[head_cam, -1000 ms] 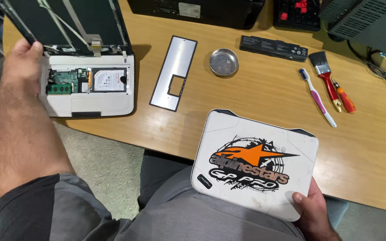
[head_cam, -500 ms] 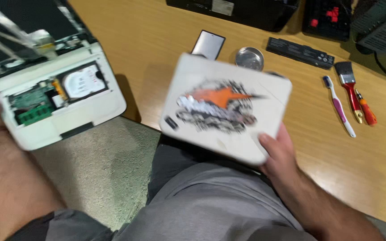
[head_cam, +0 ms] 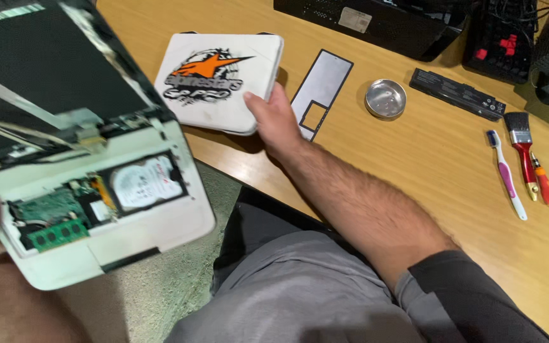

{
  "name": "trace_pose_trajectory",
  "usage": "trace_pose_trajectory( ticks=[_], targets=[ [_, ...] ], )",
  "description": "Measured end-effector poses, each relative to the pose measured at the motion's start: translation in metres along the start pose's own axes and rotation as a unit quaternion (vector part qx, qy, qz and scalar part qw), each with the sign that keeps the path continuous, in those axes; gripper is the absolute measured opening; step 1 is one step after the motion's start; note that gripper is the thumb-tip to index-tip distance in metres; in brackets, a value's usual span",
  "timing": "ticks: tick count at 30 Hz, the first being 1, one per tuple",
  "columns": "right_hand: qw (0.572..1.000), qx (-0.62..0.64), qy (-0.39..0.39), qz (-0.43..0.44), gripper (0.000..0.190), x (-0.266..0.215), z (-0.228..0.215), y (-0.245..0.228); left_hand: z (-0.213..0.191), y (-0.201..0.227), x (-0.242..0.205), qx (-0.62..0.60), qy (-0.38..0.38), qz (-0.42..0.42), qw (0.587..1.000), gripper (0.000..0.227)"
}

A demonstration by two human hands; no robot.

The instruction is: The person disassembles a white laptop by removing screws from the back cover with a screwdriver. They place the screws in a small metal container, remove the cover, and then reattach it by screwing it back into place.

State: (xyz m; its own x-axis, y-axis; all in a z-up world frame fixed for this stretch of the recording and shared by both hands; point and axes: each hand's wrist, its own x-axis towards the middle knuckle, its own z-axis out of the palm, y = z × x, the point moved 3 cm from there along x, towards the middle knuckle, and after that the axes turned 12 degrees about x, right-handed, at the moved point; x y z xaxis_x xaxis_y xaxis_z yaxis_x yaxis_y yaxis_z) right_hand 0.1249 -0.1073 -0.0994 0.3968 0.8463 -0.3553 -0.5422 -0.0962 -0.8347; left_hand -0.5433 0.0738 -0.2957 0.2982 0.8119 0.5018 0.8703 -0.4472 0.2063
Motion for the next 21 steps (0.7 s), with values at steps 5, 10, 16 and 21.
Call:
trace_pose_trajectory(
  ticks=[5,10,16,21],
  targets=[
    [0.998,-0.059,-0.02,-0.012,0.053,0.028,0.006,0.009,-0.092,0.261,0.068,-0.415,-0.099,-0.207,0.881,0.014],
    [0.992,-0.055,-0.048,0.107,0.033,0.009,-0.008,-0.028,-0.101,0.384,0.09,-0.52,-0.068,-0.264,0.809,0.035],
    [0.998,-0.016,-0.052,-0.021,0.028,-0.011,-0.094,-0.047,-0.079,0.475,0.118,-0.437,-0.123,-0.258,0.853,0.024],
    [0.993,0.002,-0.033,-0.115,0.025,-0.06,-0.212,-0.067,-0.05,0.574,0.118,-0.56,-0.172,-0.171,0.792,0.023]
  ],
)
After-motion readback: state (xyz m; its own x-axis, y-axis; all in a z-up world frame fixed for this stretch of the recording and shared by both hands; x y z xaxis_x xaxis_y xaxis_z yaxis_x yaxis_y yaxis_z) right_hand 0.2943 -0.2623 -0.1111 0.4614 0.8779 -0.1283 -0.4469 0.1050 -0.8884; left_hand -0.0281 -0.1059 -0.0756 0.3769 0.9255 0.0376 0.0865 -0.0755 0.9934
